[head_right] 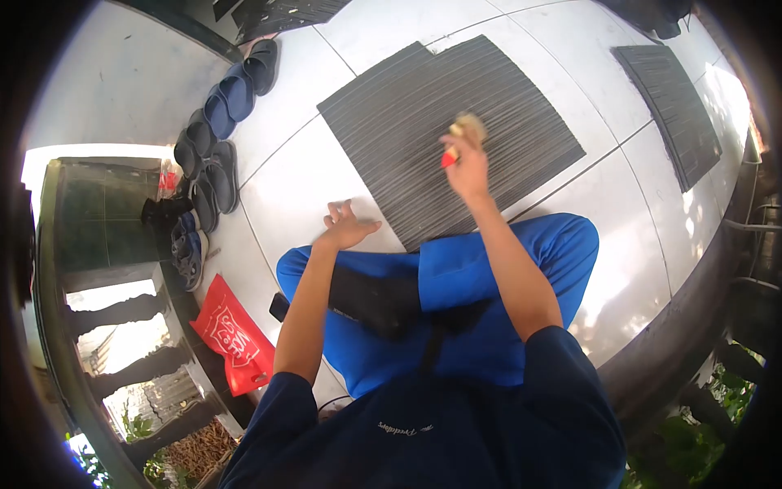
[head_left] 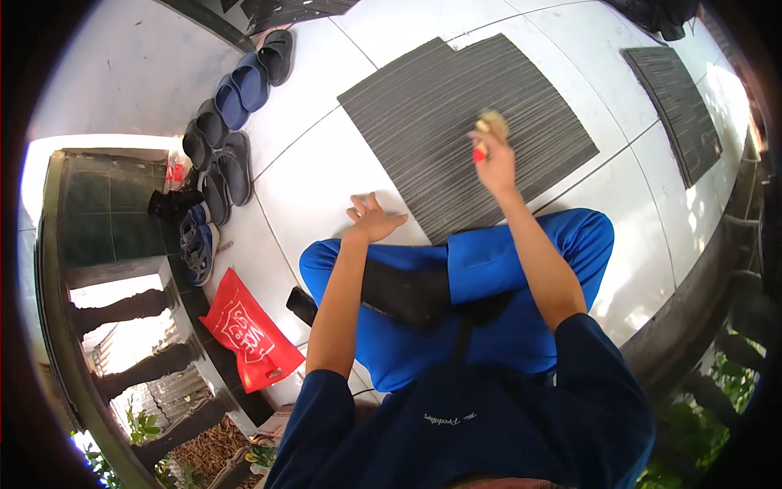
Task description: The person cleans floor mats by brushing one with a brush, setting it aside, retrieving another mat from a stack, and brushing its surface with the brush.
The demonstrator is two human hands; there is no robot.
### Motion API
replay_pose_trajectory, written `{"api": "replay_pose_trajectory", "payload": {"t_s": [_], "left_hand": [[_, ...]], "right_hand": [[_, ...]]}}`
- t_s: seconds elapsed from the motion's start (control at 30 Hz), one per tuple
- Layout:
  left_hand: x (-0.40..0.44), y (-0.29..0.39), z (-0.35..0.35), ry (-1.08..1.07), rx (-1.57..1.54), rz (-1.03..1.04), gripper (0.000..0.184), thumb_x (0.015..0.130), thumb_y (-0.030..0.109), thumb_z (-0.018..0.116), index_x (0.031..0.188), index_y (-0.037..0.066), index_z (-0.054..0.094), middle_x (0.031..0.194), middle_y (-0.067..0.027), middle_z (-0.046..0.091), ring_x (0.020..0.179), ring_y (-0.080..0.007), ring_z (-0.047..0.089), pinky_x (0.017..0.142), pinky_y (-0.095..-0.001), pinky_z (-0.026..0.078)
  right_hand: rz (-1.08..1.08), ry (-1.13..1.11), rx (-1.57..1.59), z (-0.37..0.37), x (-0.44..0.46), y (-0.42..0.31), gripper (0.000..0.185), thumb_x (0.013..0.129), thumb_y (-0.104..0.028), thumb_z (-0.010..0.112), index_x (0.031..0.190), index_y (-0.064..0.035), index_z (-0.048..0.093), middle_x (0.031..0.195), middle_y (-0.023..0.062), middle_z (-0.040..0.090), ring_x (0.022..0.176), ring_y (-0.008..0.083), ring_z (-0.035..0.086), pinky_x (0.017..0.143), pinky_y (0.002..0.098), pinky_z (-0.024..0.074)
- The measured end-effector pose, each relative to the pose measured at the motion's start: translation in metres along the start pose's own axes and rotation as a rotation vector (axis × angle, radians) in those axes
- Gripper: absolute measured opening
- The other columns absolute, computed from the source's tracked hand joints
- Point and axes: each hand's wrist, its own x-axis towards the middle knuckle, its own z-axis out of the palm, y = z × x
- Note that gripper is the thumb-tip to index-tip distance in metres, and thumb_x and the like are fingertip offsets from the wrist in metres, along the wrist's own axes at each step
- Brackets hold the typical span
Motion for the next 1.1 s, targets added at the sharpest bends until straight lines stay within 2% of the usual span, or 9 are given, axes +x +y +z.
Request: {"api": "replay_pose_trajectory", "payload": {"t_s": [0.17, 0.4, 0.5, 0.53, 0.67, 0.8, 0.87, 0.97, 1.1], "left_hand": [[-0.002, -0.002, 0.0, -0.002, 0.036, 0.088, 0.115, 0.078, 0.069, 0.063, 0.155, 0.003, 0.007, 0.155, -0.037, -0.011, 0.14, -0.0617, -0.006, 0.115, -0.0603, 0.017], [-0.013, -0.001, -0.001, -0.052, -0.011, 0.096, 0.117, 0.078, 0.067, 0.064, 0.155, 0.003, 0.005, 0.155, -0.0364, -0.014, 0.141, -0.06, -0.006, 0.115, -0.0614, 0.017], [-0.01, 0.006, 0.0, -0.075, 0.053, 0.051, 0.12, 0.077, 0.068, 0.066, 0.155, 0.002, 0.003, 0.154, -0.0372, -0.014, 0.139, -0.0629, -0.008, 0.114, -0.0627, 0.014], [-0.008, 0.007, 0.002, -0.083, 0.087, 0.042, 0.12, 0.077, 0.07, 0.063, 0.155, 0.001, 0.003, 0.155, -0.0365, -0.014, 0.139, -0.0633, -0.01, 0.114, -0.0642, 0.012], [-0.001, 0.017, 0.0, -0.199, 0.33, 0.113, 0.121, 0.077, 0.079, 0.053, 0.155, 0.0, 0.002, 0.157, -0.0327, -0.014, 0.136, -0.0629, -0.019, 0.111, -0.0692, 0.004], [-0.007, 0.046, -0.017, -0.27, 0.211, 0.032, 0.118, 0.076, 0.088, 0.04, 0.156, 0.007, 0.01, 0.158, -0.0284, -0.015, 0.138, -0.0598, -0.022, 0.112, -0.0679, -0.001], [-0.001, 0.066, 0.014, 0.125, -0.108, -0.128, 0.108, 0.084, 0.08, 0.038, 0.156, 0.005, 0.009, 0.157, -0.0328, -0.012, 0.137, -0.0601, -0.023, 0.11, -0.0703, -0.001], [0.013, 0.091, 0.066, 0.672, -0.318, -0.233, 0.092, 0.093, 0.063, 0.04, 0.154, 0.0, 0.012, 0.154, -0.0396, -0.005, 0.139, -0.0592, -0.018, 0.109, -0.0729, 0.001], [0.023, 0.089, 0.09, 0.924, -0.095, -0.211, 0.083, 0.094, 0.057, 0.044, 0.152, 0.002, 0.021, 0.155, -0.0357, 0.008, 0.144, -0.0547, 0.001, 0.109, -0.0734, 0.006]], "right_hand": [[0.137, -0.746, 0.653, 0.037, -0.053, -0.103, 0.02, 0.091, -0.006, 0.063, 0.109, -0.0125, 0.071, 0.13, 0.0167, 0.062, 0.125, 0.0309, 0.057, 0.104, 0.0372, 0.0446], [-0.018, 0.243, 0.209, 0.0, 0.027, -0.044, 0.018, 0.092, -0.002, 0.062, 0.107, -0.0083, 0.07, 0.128, 0.0197, 0.062, 0.12, 0.0324, 0.06, 0.098, 0.0366, 0.0489], [0.06, 0.068, 0.051, 0.012, 0.002, -0.019, 0.018, 0.091, -0.003, 0.063, 0.107, -0.008, 0.069, 0.128, 0.0217, 0.061, 0.12, 0.0339, 0.06, 0.098, 0.037, 0.0494], [-0.065, -0.058, 0.115, 0.021, -0.012, -0.025, 0.02, 0.09, -0.004, 0.065, 0.108, -0.0091, 0.069, 0.127, 0.0214, 0.062, 0.12, 0.032, 0.06, 0.099, 0.0382, 0.0488], [0.275, -0.797, 0.614, 0.027, -0.032, -0.097, 0.019, 0.095, -0.015, 0.063, 0.111, -0.0106, 0.071, 0.125, 0.0081, 0.066, 0.118, 0.0234, 0.06, 0.103, 0.0355, 0.0441], [0.194, -0.293, 0.665, 0.023, -0.01, -0.079, 0.018, 0.095, -0.007, 0.06, 0.109, -0.0103, 0.071, 0.126, 0.0161, 0.064, 0.123, 0.0271, 0.058, 0.1, 0.0359, 0.046], [0.126, 0.077, 0.514, 0.005, 0.019, -0.055, 0.019, 0.095, -0.002, 0.057, 0.106, -0.0094, 0.071, 0.133, 0.0206, 0.059, 0.127, 0.0298, 0.054, 0.102, 0.0372, 0.0449], [0.15, 0.181, 0.228, -0.003, 0.036, -0.013, 0.015, 0.095, -0.002, 0.058, 0.102, -0.0083, 0.07, 0.14, 0.0186, 0.052, 0.132, 0.0312, 0.049, 0.105, 0.0375, 0.043], [0.062, -0.364, 0.482, 0.027, -0.005, -0.041, 0.014, 0.088, 0.002, 0.063, 0.094, -0.0089, 0.069, 0.137, 0.0171, 0.054, 0.13, 0.0328, 0.051, 0.106, 0.0399, 0.0409]]}}
